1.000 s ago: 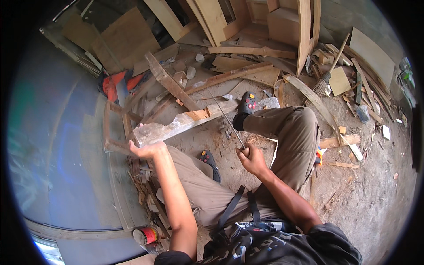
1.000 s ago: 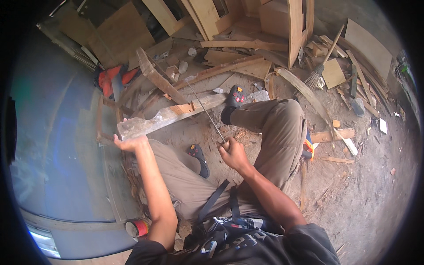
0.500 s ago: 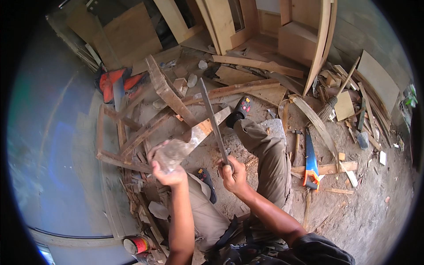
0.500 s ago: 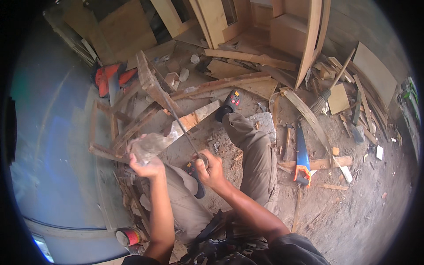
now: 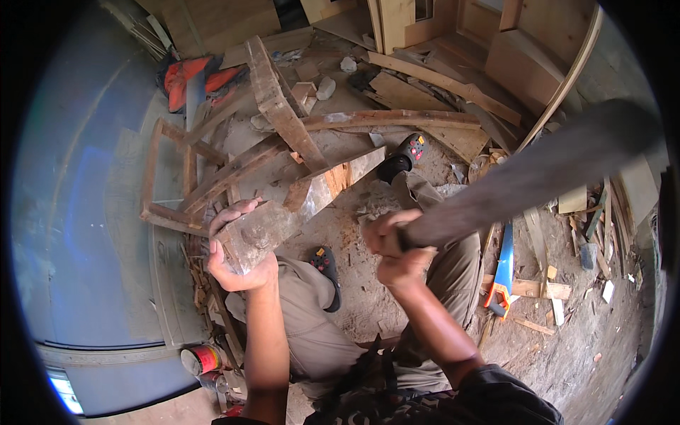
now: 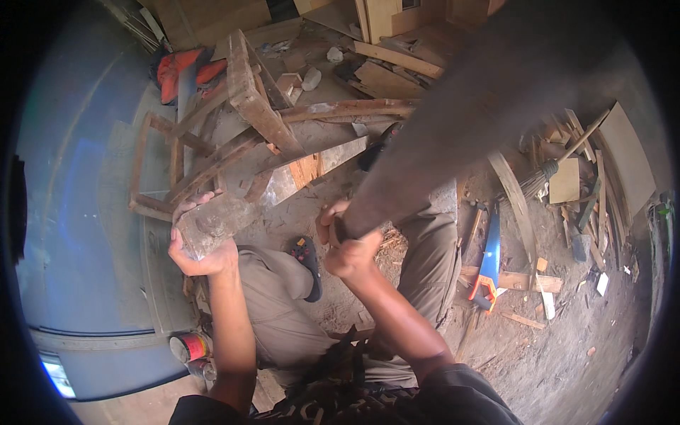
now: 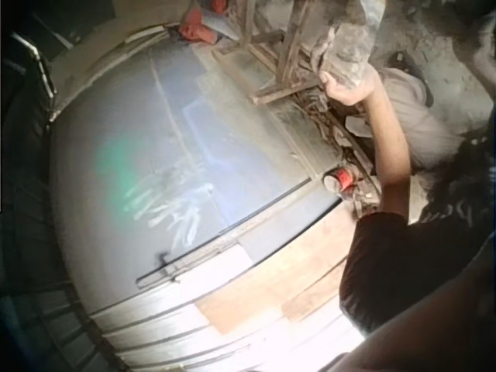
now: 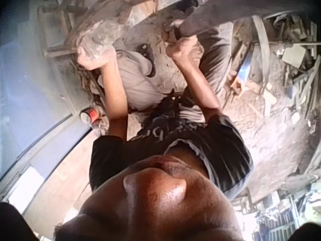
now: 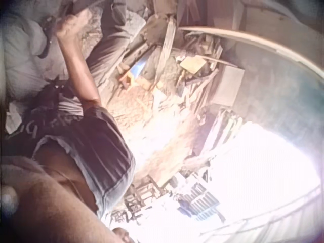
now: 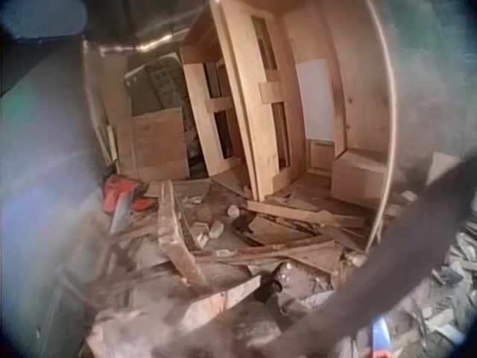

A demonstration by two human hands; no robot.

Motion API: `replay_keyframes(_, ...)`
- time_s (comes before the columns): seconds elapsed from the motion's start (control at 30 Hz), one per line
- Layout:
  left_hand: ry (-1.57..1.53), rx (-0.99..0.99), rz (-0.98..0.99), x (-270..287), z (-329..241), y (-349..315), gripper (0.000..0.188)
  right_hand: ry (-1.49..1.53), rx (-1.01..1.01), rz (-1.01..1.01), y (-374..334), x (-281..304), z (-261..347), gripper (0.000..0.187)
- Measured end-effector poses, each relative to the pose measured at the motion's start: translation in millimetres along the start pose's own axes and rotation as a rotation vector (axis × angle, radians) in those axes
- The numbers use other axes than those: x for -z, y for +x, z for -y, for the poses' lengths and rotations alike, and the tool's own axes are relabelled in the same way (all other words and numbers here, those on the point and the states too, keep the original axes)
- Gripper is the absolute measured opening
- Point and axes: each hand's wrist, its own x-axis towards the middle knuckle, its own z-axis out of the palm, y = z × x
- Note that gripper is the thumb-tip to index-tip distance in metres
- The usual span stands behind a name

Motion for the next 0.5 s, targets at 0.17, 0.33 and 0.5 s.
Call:
replay_keyframes(0.17, -0.044, -0.001, -0.081, 6, 2, 9, 0.054, -0.725, -0.79, 0.242, -61, 33, -91, 0.057)
replay_keyframes(0.33, 0.043, -0.055, -0.155, -1, -5, 3, 0.054, -0.361, -0.368, 0.129, -4, -11, -4, 0.056)
replay_keyframes(0.5, 0.079, -0.09, -0.154, -5, -2, -2, 0.054, -0.065, 0.037, 0.052, -12, -8, -51, 0.061)
